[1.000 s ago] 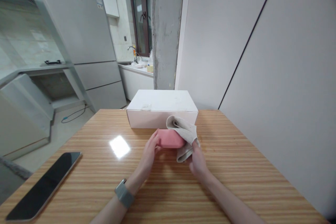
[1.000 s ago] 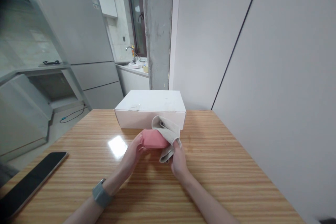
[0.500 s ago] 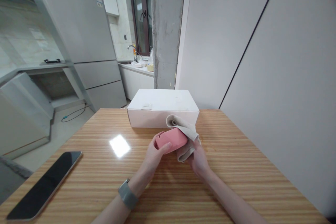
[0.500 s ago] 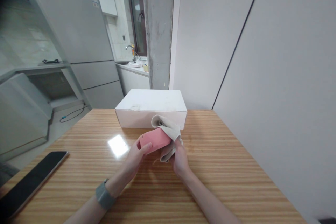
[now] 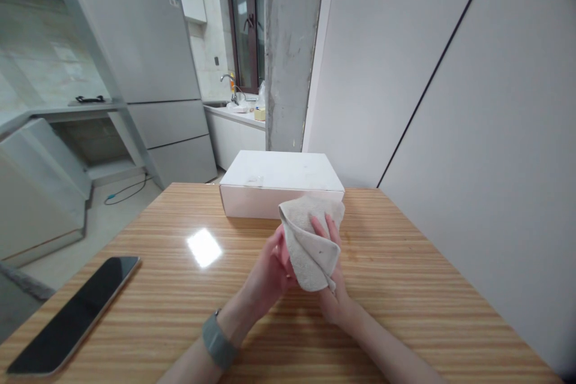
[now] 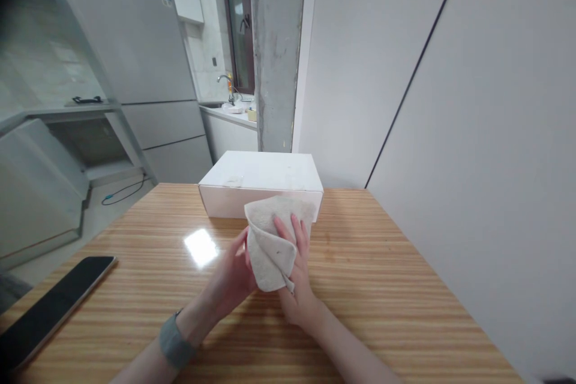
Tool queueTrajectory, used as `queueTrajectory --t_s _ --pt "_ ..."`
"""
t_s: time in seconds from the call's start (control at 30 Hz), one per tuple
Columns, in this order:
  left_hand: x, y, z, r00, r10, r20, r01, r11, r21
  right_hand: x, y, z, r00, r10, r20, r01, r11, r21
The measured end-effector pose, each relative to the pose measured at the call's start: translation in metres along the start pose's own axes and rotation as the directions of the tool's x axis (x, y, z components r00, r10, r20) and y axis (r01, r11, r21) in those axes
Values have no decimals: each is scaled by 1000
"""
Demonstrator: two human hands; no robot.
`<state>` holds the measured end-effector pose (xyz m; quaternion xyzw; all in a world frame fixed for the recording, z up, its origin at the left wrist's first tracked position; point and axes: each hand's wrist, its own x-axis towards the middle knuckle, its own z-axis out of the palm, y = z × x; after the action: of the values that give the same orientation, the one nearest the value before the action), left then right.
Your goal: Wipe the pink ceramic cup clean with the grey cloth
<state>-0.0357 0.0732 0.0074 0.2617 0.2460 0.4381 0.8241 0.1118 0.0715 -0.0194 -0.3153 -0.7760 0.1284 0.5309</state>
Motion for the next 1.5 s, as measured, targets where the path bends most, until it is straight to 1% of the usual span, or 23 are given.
queueTrajectory --t_s 0.07,0.1,0.17,0.23,0.3,0.37,0.43,0.47,0.53,0.6,0.67,0.7,0.77,0.87,0.97,1.03,1.07,1.13,1.2,1.23,1.3,1.43,1.5 --pt "0 3 0 1000 17 7 -17 1000 3 2 -2 0 1000 9 3 -9 999 39" --pt "2 3 -1 999 47 15 -47 999 19 3 -4 0 999 41 -6 -40 996 79" --pt "5 1 -5 993 113 38 -116 991 70 5 -8 2 987 151 -55 -138 970 202" --pt "8 -3 -11 990 120 76 -128 986 108 7 -8 4 945 314 -89 -264 896 357" --pt "8 -7 -15 993 79 88 -90 986 141 8 -1 6 873 485 -49 -397 767 505" --pt "9 -10 -17 997 76 26 -80 972 219 8 9 7 767 641 25 -520 599 608" --pt "9 -11 -18 980 166 -108 -116 923 368 9 19 10 663 745 72 -576 447 685" --pt "10 -11 -19 957 238 -168 -140 882 451 10 22 11 627 774 87 -571 381 727" --pt "10 -10 -18 895 388 -219 -196 785 588 14 21 14 594 791 146 -538 256 803" --pt "10 -7 -17 845 502 -185 -267 695 668 17 15 15 590 769 245 -527 138 838" --pt "9 -5 -16 814 562 -145 -313 635 706 20 8 14 581 739 341 -550 48 834" --pt "8 -4 -15 809 571 -138 -316 621 717 21 5 13 574 732 368 -561 23 828" --pt "7 -4 -14 808 573 -139 -307 609 731 20 2 12 566 729 385 -568 7 823" --pt "9 -5 -15 806 575 -140 -314 616 723 17 2 12 569 730 378 -566 14 824" --pt "14 -6 -19 788 580 -208 -319 673 667 13 3 16 586 738 334 -545 55 836" --pt "18 -6 -25 782 562 -269 -315 729 608 9 5 20 583 760 289 -549 106 829" --pt "20 -6 -28 790 540 -290 -314 764 564 7 6 23 579 770 267 -558 136 818" --pt "23 -6 -34 826 473 -306 -311 836 452 3 8 26 590 774 230 -576 203 792" --pt "24 -6 -38 862 415 -291 -301 881 366 -1 11 28 627 754 195 -565 268 780" --pt "24 -7 -39 871 404 -280 -297 887 354 -2 11 28 644 744 181 -553 289 781" --pt "24 -7 -39 866 423 -265 -308 871 383 -3 13 27 645 747 162 -540 295 789" --pt "20 -10 -34 834 509 -213 -351 787 507 1 11 22 580 797 170 -548 227 805" --pt "18 -12 -30 816 549 -180 -357 724 590 4 9 21 563 806 182 -536 188 823"
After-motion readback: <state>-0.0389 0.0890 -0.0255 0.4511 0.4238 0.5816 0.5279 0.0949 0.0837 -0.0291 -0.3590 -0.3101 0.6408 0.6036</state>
